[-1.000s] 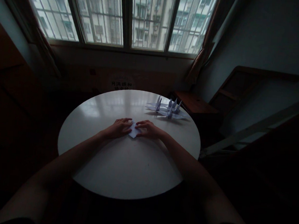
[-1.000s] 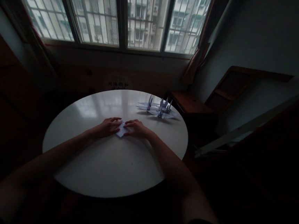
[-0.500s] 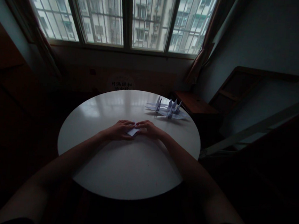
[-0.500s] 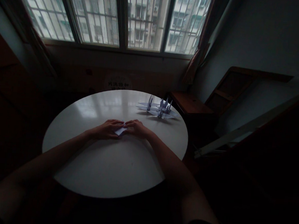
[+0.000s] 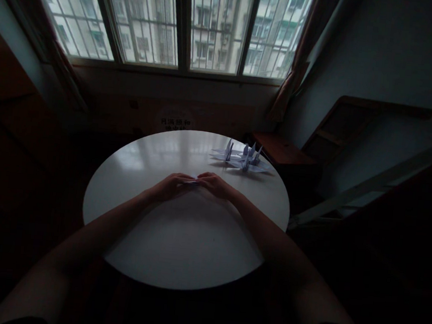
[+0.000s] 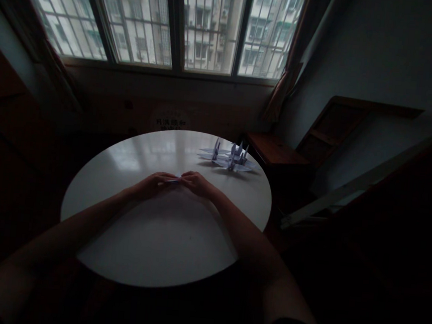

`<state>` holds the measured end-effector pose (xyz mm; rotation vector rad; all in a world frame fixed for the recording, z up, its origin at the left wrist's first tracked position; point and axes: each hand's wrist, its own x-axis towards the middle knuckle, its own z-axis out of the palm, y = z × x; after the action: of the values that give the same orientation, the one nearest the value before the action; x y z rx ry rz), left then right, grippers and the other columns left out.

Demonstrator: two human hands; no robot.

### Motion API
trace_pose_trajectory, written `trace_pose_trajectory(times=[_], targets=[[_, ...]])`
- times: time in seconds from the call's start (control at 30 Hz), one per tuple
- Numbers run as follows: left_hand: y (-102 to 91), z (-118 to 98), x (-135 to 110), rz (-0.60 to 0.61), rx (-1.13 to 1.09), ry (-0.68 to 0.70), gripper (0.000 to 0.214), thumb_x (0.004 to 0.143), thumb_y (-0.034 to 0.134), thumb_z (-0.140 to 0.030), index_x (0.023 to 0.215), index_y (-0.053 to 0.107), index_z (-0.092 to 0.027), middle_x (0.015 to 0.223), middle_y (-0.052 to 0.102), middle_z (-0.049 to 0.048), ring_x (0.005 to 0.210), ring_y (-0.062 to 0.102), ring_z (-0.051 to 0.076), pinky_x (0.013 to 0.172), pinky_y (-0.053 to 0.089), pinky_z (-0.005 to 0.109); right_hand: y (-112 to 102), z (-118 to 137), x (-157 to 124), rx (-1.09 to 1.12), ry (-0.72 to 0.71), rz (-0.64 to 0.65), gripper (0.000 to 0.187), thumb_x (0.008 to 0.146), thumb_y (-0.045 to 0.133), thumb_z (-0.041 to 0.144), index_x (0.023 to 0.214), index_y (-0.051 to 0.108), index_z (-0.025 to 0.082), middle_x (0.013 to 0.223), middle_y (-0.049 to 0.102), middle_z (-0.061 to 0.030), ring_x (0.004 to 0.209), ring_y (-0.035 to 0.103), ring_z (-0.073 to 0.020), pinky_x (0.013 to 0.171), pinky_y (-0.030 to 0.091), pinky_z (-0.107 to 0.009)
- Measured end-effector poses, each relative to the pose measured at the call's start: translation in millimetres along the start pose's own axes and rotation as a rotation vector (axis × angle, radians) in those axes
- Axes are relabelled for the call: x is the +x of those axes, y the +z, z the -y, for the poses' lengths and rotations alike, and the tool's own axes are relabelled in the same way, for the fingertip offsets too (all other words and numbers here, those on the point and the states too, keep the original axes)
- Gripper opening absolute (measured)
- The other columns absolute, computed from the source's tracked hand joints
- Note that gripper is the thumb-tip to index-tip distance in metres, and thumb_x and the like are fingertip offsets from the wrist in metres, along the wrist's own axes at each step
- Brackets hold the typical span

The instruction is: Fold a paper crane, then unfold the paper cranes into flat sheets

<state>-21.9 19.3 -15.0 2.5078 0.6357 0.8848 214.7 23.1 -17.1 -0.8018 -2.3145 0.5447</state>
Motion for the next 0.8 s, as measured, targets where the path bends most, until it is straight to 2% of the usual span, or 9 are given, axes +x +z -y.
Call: trace_pose_trajectory(times=[0.1,0.23,0.33,0.4,0.47,0.53,0.63,0.73,0.8], targets=[[-0.8,-1,2,-0.169,-0.164,-0.139,0.045,0.094,0.047,-0.050,0.101,0.072,-0.014,0.098,0.074,0.0108,0.091,0.069,0.023,0.079,0.055,0.032,-2,1,1,-0.042,0.040,-0.087,0.045,0.098,0.040,0.045,0.110,0.072,0.016,0.108,0.069,-0.0132,0.098,0.063,-0.0211,0.089,0.047,-0.035],[-4.2,4,4,-0.348,-0.370,-0.350,0.059,0.083,0.053,-0.066,0.077,0.068,-0.008,0.067,0.070,0.0093,0.063,0.067,0.022,0.060,0.055,0.033,-4,2,1,-0.068,0.062,-0.142,0.042,0.095,0.050,0.042,0.126,0.062,0.016,0.106,0.070,-0.0126,0.098,0.063,-0.0223,0.091,0.046,-0.039],[-5.5,7,4,-0.403,-0.444,-0.409,0.059,0.078,0.064,-0.060,0.105,0.065,-0.007,0.063,0.066,0.0046,0.053,0.062,0.016,0.052,0.052,0.028,-2,2,0,-0.032,0.068,-0.145,0.051,0.091,0.057,0.040,0.137,0.051,0.018,0.101,0.070,-0.0104,0.096,0.063,-0.0212,0.090,0.047,-0.039],[-4.7,7,2,-0.373,-0.349,-0.426,0.068,0.078,0.068,-0.050,0.130,0.052,-0.009,0.059,0.062,-0.0021,0.048,0.056,0.012,0.048,0.046,0.022,0,1,-1,-0.004,0.063,-0.132,0.059,0.089,0.061,0.039,0.142,0.044,0.020,0.100,0.069,-0.0083,0.093,0.063,-0.0196,0.088,0.048,-0.038],[-2.5,8,-1,-0.294,-0.186,-0.423,0.069,0.083,0.065,-0.043,0.141,0.041,-0.014,0.058,0.058,-0.0057,0.047,0.051,0.009,0.047,0.040,0.019,2,-1,-2,0.005,0.042,-0.119,0.066,0.084,0.067,0.037,0.143,0.042,0.022,0.100,0.067,-0.0076,0.091,0.063,-0.0186,0.085,0.050,-0.037],[0.7,10,-4,-0.217,-0.021,-0.395,0.060,0.086,0.060,-0.040,0.140,0.045,-0.018,0.067,0.061,-0.0031,0.053,0.053,0.010,0.051,0.042,0.020,3,-4,-3,-0.011,0.007,-0.098,0.064,0.081,0.071,0.034,0.140,0.048,0.023,0.103,0.065,-0.0092,0.091,0.062,-0.0187,0.083,0.051,-0.037],[4.9,16,-6,-0.127,0.141,-0.293,0.047,0.086,0.061,-0.040,0.127,0.059,-0.019,0.091,0.068,0.0055,0.076,0.062,0.017,0.070,0.050,0.029,3,-6,-4,-0.068,-0.058,-0.044,0.039,0.083,0.069,0.029,0.121,0.066,0.021,0.107,0.062,-0.0121,0.096,0.060,-0.0200,0.087,0.050,-0.039],[6.2,16,-6,-0.034,0.238,-0.166,0.034,0.087,0.060,-0.041,0.113,0.069,-0.021,0.112,0.066,0.0104,0.100,0.062,0.023,0.090,0.048,0.038,2,-5,-4,-0.113,-0.068,-0.007,0.022,0.083,0.068,0.025,0.103,0.074,0.020,0.107,0.062,-0.0125,0.097,0.060,-0.0202,0.090,0.049,-0.039],[5.2,11,-5,0.013,0.295,-0.124,0.032,0.087,0.060,-0.043,0.110,0.070,-0.023,0.118,0.063,0.0104,0.107,0.059,0.024,0.095,0.045,0.040,1,-4,-5,-0.124,-0.047,0.015,0.017,0.082,0.070,0.024,0.097,0.076,0.019,0.106,0.063,-0.0120,0.096,0.061,-0.0199,0.090,0.048,-0.038]])
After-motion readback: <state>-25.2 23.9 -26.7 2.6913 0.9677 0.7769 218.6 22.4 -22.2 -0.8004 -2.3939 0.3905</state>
